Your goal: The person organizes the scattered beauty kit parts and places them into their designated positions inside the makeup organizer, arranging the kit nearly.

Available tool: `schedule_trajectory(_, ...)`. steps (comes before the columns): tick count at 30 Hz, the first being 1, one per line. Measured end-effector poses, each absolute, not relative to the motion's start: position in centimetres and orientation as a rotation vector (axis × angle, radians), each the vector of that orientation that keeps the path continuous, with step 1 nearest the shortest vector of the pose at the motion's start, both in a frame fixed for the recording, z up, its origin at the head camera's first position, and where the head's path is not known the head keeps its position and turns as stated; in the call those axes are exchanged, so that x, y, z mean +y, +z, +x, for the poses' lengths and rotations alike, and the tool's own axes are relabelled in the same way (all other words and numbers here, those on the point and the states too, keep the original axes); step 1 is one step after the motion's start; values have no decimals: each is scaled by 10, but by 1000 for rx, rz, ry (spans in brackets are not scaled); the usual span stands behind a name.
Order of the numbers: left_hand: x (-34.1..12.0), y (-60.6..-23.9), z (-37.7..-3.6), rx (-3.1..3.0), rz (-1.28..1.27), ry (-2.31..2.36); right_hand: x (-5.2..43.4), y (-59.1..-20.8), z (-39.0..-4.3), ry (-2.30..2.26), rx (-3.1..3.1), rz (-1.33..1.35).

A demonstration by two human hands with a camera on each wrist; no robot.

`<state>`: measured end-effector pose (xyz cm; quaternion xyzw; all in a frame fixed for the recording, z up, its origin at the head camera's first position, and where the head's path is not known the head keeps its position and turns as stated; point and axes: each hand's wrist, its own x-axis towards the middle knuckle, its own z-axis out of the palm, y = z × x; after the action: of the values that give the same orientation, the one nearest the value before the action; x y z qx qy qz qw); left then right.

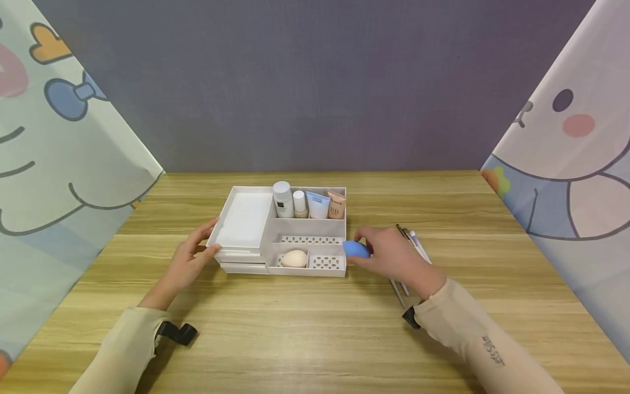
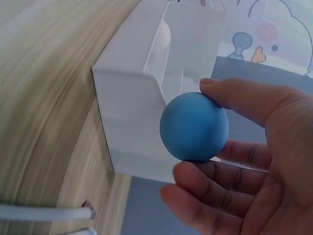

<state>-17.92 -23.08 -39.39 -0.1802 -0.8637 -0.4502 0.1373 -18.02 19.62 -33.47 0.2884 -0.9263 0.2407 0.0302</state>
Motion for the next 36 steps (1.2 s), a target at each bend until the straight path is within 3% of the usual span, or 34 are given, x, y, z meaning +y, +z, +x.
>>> schedule_trajectory(22, -230, -394, -181, -2501, -529, -1294, 160, -347, -184, 681, -2724, 1161)
schedule_trajectory(36, -230, -394, -180, -2471, -534, -1299, 143, -348, -197, 378, -2771, 1284)
